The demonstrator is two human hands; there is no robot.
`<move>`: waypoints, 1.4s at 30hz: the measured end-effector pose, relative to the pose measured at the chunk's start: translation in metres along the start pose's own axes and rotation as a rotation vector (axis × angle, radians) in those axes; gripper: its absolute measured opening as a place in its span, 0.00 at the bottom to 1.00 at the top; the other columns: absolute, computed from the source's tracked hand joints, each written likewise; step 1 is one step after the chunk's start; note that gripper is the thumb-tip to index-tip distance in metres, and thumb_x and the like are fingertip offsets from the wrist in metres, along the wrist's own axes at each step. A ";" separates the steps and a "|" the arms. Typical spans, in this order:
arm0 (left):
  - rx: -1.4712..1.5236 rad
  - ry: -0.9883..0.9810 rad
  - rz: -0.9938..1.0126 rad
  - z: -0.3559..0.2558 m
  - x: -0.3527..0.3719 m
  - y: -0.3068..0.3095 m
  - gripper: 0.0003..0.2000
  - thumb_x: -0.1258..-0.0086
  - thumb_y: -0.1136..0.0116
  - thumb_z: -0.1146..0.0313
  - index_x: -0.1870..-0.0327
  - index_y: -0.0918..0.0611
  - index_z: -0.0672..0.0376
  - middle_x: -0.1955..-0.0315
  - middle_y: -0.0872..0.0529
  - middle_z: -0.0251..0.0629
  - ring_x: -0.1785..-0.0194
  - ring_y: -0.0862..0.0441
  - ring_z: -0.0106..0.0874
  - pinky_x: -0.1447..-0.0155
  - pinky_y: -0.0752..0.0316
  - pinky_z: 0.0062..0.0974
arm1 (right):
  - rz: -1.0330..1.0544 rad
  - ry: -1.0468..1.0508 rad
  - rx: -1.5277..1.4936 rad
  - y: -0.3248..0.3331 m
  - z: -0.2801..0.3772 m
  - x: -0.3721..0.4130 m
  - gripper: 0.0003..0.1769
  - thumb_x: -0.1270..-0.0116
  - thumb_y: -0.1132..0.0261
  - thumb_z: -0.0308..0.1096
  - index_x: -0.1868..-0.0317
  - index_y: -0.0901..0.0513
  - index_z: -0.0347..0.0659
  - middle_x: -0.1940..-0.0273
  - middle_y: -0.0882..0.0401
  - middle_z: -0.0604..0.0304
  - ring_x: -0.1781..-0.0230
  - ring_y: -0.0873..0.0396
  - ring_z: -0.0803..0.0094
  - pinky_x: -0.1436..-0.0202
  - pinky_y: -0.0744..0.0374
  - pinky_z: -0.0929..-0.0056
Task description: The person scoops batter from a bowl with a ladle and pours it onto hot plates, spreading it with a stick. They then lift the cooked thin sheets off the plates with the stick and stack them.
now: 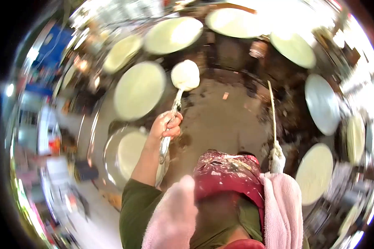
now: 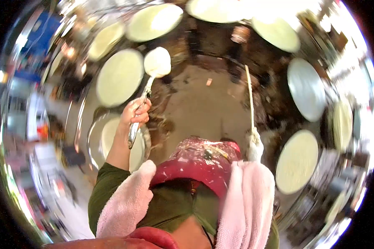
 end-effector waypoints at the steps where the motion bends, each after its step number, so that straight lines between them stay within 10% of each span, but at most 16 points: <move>1: 0.022 0.088 0.095 0.009 -0.027 -0.023 0.15 0.22 0.59 0.61 0.60 0.26 0.65 0.85 0.38 0.22 0.92 0.44 0.14 0.83 0.46 0.18 | -0.063 0.037 0.000 0.018 -0.004 -0.002 0.20 0.30 0.43 0.26 0.37 0.26 0.41 0.69 0.28 0.74 0.76 0.35 0.89 0.76 0.35 0.89; 10: -0.113 0.637 0.707 0.123 -0.240 -0.320 0.15 0.21 0.61 0.59 0.57 0.26 0.61 0.85 0.39 0.17 0.93 0.47 0.13 0.79 0.40 0.15 | -0.632 0.013 -0.355 0.187 -0.025 -0.021 0.21 0.32 0.42 0.28 0.39 0.24 0.49 0.74 0.29 0.75 0.81 0.37 0.88 0.81 0.38 0.88; 19: -0.627 0.529 0.868 0.270 -0.373 -0.577 0.16 0.22 0.58 0.59 0.61 0.28 0.67 0.85 0.38 0.24 0.89 0.44 0.18 0.79 0.42 0.20 | -0.853 0.060 -0.298 0.265 0.051 -0.119 0.23 0.32 0.41 0.30 0.36 0.27 0.42 0.65 0.22 0.69 0.71 0.27 0.80 0.65 0.26 0.80; 21: -0.637 0.497 0.813 0.308 -0.386 -0.601 0.16 0.23 0.57 0.60 0.62 0.28 0.68 0.85 0.38 0.25 0.87 0.42 0.18 0.79 0.44 0.21 | -1.101 0.332 0.207 0.271 0.080 -0.147 0.25 0.32 0.41 0.35 0.34 0.29 0.50 0.66 0.18 0.62 0.69 0.21 0.72 0.64 0.23 0.71; 24: -0.650 0.439 0.773 0.360 -0.406 -0.615 0.15 0.24 0.54 0.62 0.63 0.28 0.68 0.84 0.35 0.27 0.86 0.39 0.20 0.79 0.43 0.22 | -1.065 -0.131 0.500 0.264 0.112 -0.185 0.28 0.32 0.43 0.43 0.32 0.34 0.63 0.59 0.19 0.48 0.62 0.20 0.49 0.55 0.23 0.56; 28: -0.966 0.136 0.786 0.372 -0.446 -0.612 0.11 0.30 0.46 0.66 0.67 0.27 0.67 0.83 0.30 0.31 0.85 0.34 0.23 0.78 0.39 0.24 | -0.954 -0.393 0.664 0.251 0.093 -0.219 0.28 0.32 0.45 0.46 0.31 0.36 0.65 0.61 0.20 0.46 0.64 0.21 0.45 0.59 0.23 0.51; 30: -1.229 -0.212 0.839 0.362 -0.484 -0.602 0.13 0.34 0.42 0.64 0.67 0.26 0.68 0.79 0.23 0.42 0.78 0.25 0.31 0.71 0.30 0.31 | -1.012 -0.370 0.571 0.248 0.086 -0.221 0.27 0.32 0.45 0.46 0.32 0.34 0.63 0.63 0.20 0.46 0.64 0.20 0.46 0.61 0.23 0.50; 31: -1.441 -0.573 0.864 0.337 -0.481 -0.609 0.15 0.35 0.44 0.64 0.60 0.25 0.71 0.70 0.19 0.54 0.64 0.20 0.50 0.57 0.28 0.42 | -1.050 -0.318 0.492 0.247 0.082 -0.226 0.27 0.32 0.45 0.47 0.33 0.33 0.61 0.65 0.20 0.47 0.65 0.20 0.47 0.63 0.24 0.49; 32: -1.448 -0.602 0.865 0.325 -0.492 -0.607 0.15 0.34 0.45 0.64 0.58 0.25 0.70 0.69 0.19 0.55 0.63 0.21 0.52 0.56 0.28 0.42 | -1.313 0.089 0.355 0.239 0.058 -0.243 0.22 0.31 0.44 0.44 0.37 0.26 0.56 0.73 0.20 0.53 0.72 0.19 0.59 0.68 0.23 0.59; 35: -1.296 -0.777 0.845 0.266 -0.508 -0.610 0.15 0.32 0.46 0.64 0.55 0.26 0.69 0.68 0.19 0.55 0.62 0.21 0.52 0.55 0.27 0.41 | -0.974 -0.199 -0.460 0.200 0.114 -0.271 0.17 0.32 0.41 0.41 0.45 0.20 0.48 0.76 0.26 0.69 0.80 0.32 0.83 0.74 0.28 0.80; 38: -1.096 -0.658 0.841 0.216 -0.543 -0.612 0.12 0.31 0.47 0.66 0.55 0.26 0.66 0.74 0.21 0.46 0.70 0.22 0.40 0.63 0.27 0.34 | -1.198 0.267 0.115 0.211 0.123 -0.289 0.17 0.33 0.40 0.38 0.45 0.20 0.47 0.65 0.15 0.56 0.69 0.17 0.69 0.64 0.21 0.70; 40: -1.095 -0.551 0.863 0.197 -0.567 -0.601 0.10 0.30 0.48 0.67 0.57 0.26 0.66 0.75 0.23 0.44 0.72 0.24 0.38 0.65 0.28 0.33 | -1.138 -0.094 0.383 0.220 0.144 -0.258 0.18 0.32 0.40 0.35 0.43 0.21 0.43 0.57 0.16 0.52 0.59 0.16 0.69 0.55 0.21 0.73; 42: -1.072 -0.449 0.876 0.187 -0.580 -0.594 0.08 0.29 0.49 0.68 0.59 0.26 0.65 0.76 0.24 0.43 0.75 0.26 0.36 0.68 0.29 0.33 | -1.282 0.114 0.027 0.233 0.092 -0.260 0.17 0.31 0.42 0.33 0.44 0.21 0.40 0.62 0.16 0.57 0.64 0.19 0.73 0.59 0.22 0.75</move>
Point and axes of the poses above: each hand's wrist, its own x-axis away from the middle knuckle, its own y-axis out of the back of the hand, z = x × y, the point moved 5 cm from there along -x, towards the middle knuckle
